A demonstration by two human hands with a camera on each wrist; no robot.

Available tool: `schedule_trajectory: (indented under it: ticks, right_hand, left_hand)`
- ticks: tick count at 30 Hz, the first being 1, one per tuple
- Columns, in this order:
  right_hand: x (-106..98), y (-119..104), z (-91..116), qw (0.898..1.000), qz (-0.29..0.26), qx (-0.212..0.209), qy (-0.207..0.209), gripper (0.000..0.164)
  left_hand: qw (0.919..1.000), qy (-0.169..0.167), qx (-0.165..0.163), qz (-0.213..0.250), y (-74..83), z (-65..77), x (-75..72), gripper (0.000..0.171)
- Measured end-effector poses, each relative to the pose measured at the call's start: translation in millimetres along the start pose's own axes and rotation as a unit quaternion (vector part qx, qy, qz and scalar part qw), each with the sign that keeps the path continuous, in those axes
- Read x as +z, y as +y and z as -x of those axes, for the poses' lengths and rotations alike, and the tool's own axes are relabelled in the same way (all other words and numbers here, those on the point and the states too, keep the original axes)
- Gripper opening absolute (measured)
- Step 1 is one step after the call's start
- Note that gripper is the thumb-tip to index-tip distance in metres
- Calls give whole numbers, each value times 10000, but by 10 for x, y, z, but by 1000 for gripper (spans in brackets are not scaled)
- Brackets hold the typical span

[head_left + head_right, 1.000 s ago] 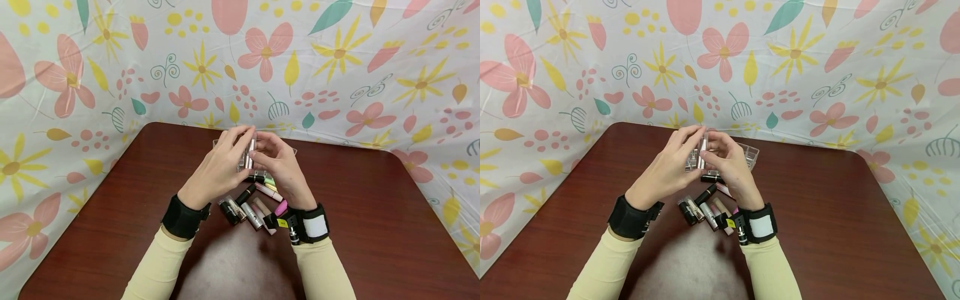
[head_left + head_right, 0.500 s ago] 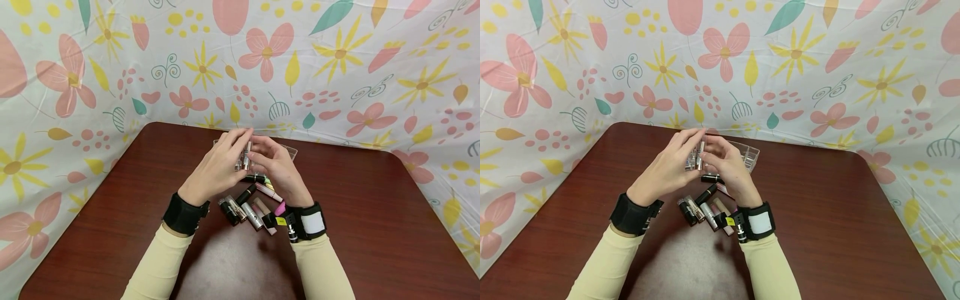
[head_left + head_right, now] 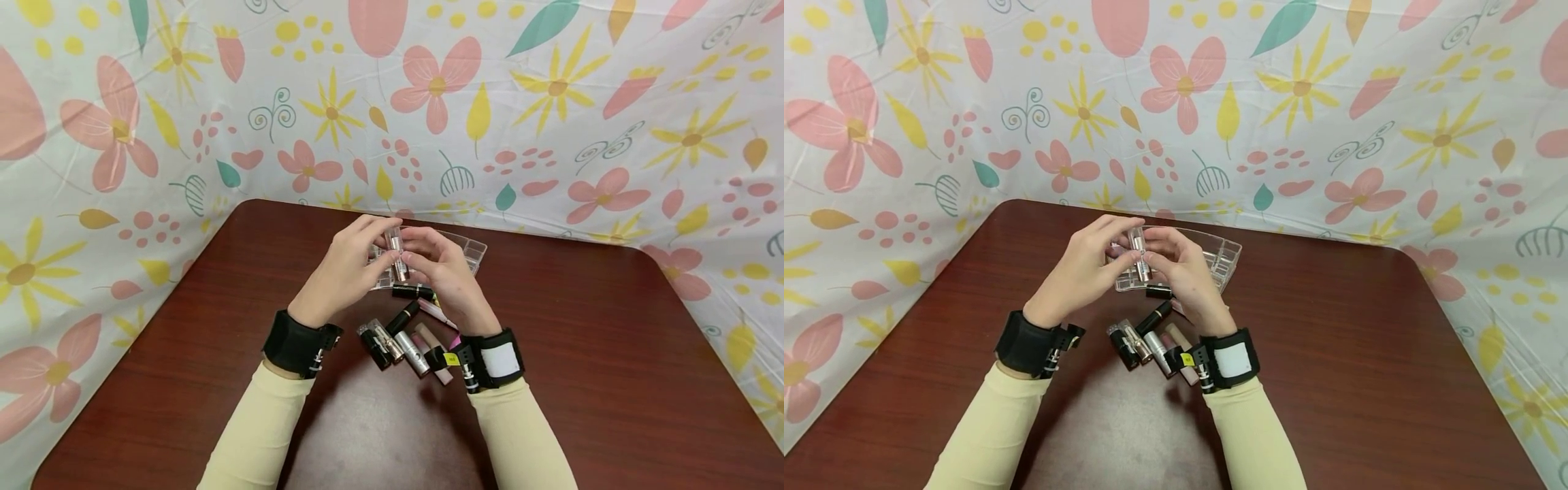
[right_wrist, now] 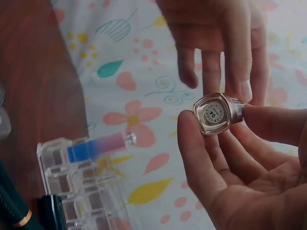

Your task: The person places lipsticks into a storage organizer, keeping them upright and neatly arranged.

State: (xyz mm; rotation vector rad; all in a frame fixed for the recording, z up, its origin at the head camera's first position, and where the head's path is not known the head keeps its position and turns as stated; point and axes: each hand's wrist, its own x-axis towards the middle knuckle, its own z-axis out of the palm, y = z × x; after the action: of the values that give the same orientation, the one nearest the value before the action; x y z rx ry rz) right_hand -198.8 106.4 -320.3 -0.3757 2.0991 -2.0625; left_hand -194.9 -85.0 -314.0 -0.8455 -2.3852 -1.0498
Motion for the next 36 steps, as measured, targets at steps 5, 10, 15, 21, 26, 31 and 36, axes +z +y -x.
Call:
schedule_trajectory:
  ticks: [5, 10, 15, 21, 26, 31, 36]
  right_hand:
    - [57, 61, -33, 9979, 621, -161, -64, 38]
    - [107, 102, -61, 9963, 801, -226, -212, 48]
    - [121, 166, -100, 9962, 825, -276, -101, 54]
    - [162, 204, -144, 9875, 1524, -390, 99, 59]
    - [205, 206, -162, 9770, 2073, -497, 97, 63]
    - [239, 219, -176, 9764, 2081, -558, 153, 63]
    - [241, 273, -207, 9812, 1828, -585, 215, 66]
  left_hand:
    - [9969, 258, -695, 276, -55, 0, 48, 42]
    - [9884, 555, -1380, 295, -68, -14, 129, 39]
    - [9798, 831, -1692, 666, -88, -29, 221, 29]
    - [9765, 1077, -1711, 744, -139, -20, 318, 19]
    - [9752, 1331, -1707, 451, -157, -3, 358, 21]
    - [9718, 1609, -1688, 358, -199, -4, 394, 20]
    - [9709, 1672, -1661, 428, -238, -14, 442, 19]
